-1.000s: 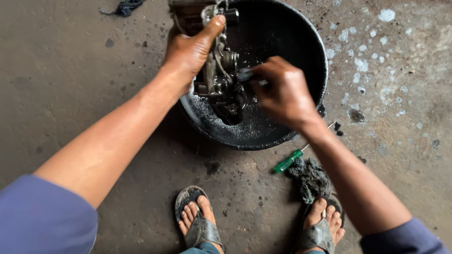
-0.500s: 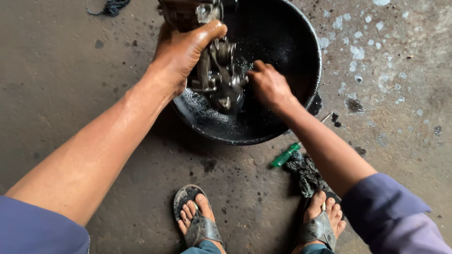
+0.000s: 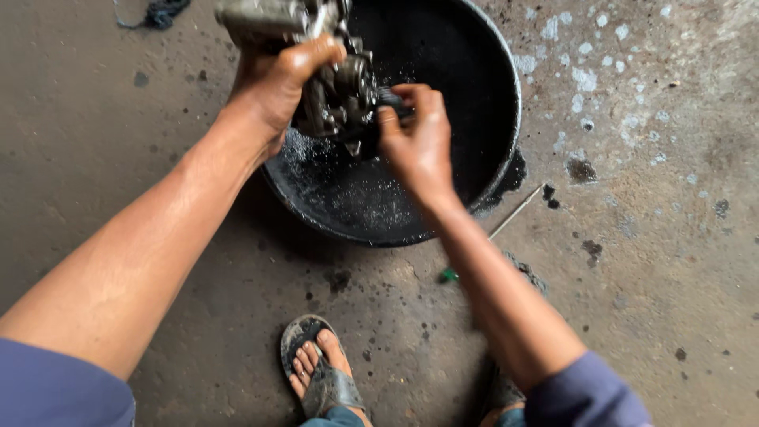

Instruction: The person cleans an engine oil filter housing by hand with a cloth and a fluid in a basin.

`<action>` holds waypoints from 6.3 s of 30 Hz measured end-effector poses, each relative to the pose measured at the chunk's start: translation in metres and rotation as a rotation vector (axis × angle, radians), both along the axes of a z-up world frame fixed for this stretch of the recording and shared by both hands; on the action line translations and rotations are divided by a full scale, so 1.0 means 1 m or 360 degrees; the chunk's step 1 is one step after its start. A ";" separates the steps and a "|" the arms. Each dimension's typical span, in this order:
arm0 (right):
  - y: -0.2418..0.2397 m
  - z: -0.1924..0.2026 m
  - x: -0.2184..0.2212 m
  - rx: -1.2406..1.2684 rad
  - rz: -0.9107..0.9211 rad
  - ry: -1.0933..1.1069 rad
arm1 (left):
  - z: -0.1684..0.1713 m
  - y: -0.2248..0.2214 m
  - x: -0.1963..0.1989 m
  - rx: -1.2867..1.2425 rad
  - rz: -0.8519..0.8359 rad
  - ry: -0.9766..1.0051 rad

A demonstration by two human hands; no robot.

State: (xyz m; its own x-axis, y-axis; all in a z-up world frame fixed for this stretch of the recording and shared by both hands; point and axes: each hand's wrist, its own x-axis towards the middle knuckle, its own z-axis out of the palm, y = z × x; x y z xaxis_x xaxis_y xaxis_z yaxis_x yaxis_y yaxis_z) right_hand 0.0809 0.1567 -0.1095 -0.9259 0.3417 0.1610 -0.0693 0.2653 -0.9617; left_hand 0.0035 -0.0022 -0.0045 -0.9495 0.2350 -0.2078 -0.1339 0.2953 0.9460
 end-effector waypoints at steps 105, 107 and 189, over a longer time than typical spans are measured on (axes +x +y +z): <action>-0.026 0.035 -0.037 -0.0841 0.0030 0.0119 | -0.017 -0.042 -0.010 -0.0045 -0.0308 0.0000; -0.032 0.034 -0.042 -0.0848 -0.0100 0.0131 | -0.013 -0.040 -0.005 -0.0065 -0.0294 -0.0055; 0.041 0.048 -0.047 0.0458 0.0562 0.0106 | -0.033 -0.034 0.012 -0.0141 -0.0495 0.0291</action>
State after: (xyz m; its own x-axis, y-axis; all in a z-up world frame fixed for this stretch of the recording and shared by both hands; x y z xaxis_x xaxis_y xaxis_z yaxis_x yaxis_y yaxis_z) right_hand 0.0342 0.1979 -0.0610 -0.9619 -0.0605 0.2665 -0.2630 0.4700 -0.8426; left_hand 0.0159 -0.0357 -0.0379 -0.8590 0.5067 -0.0739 0.1436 0.3770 0.9150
